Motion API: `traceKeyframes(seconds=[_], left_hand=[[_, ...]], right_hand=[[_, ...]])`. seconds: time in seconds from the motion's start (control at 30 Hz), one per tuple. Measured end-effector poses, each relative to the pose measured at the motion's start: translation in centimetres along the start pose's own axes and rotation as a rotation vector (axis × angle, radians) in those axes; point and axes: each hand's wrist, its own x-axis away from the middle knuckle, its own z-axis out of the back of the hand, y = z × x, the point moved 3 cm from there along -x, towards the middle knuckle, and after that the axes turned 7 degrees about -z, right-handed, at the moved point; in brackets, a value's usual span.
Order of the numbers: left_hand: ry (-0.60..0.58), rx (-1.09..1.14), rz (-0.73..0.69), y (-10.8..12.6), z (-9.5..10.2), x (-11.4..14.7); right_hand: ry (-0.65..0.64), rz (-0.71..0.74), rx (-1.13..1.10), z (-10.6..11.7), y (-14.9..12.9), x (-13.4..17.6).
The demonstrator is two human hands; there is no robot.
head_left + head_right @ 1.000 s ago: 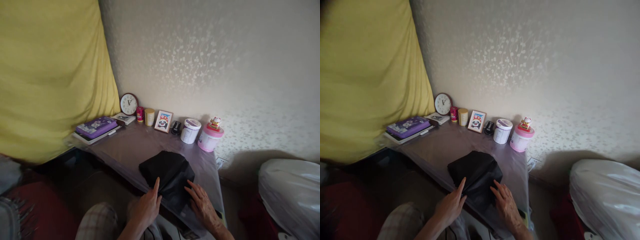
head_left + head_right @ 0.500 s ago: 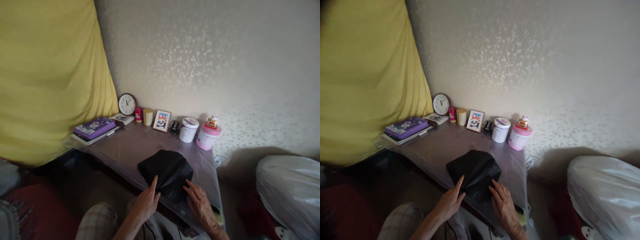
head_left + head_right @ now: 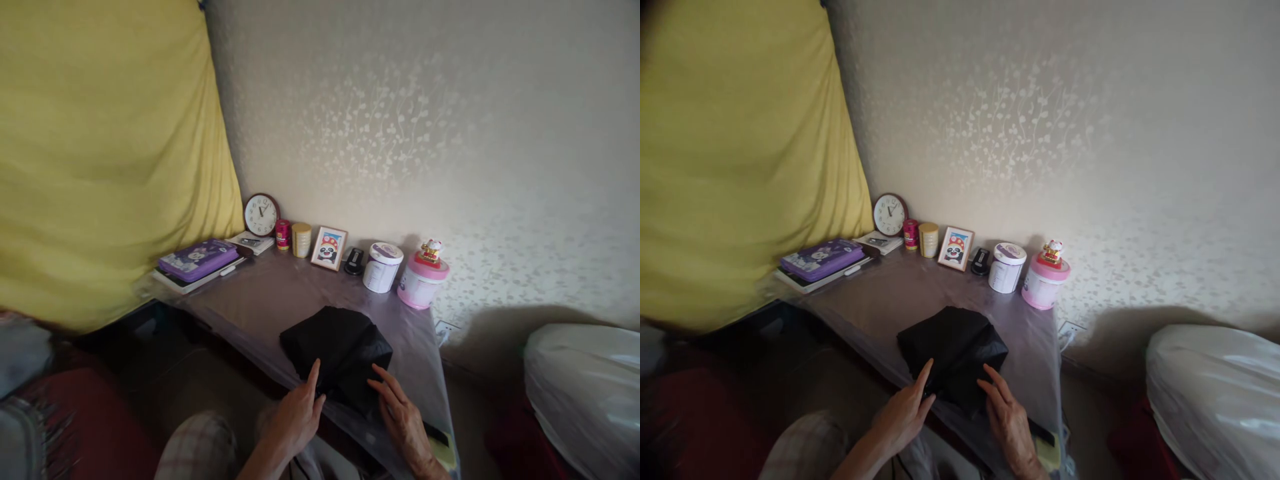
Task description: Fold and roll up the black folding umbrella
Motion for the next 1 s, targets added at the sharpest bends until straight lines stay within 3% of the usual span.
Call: traceKeyframes(seconds=[0.2, 0.63, 0.8, 1.0], left_hand=[[0.005, 0.021, 0.007, -0.2, -0.2, -0.1], [0.037, 0.131, -0.052, -0.4, 2.0, -0.6], [0.001, 0.123, -0.064, -0.3, 1.2, -0.6], [-0.081, 0.063, 0.004, 0.1, 0.1, 0.2]], right_hand=[[0.044, -0.017, -0.065, 0.4, -0.3, -1.9], [0.12, 0.138, -0.142, 0.3, -4.7, -11.6], [0.071, 0.183, -0.122, -2.3, -5.3, -13.7], [-0.02, 0.173, -0.068, -6.4, -4.7, -13.9]])
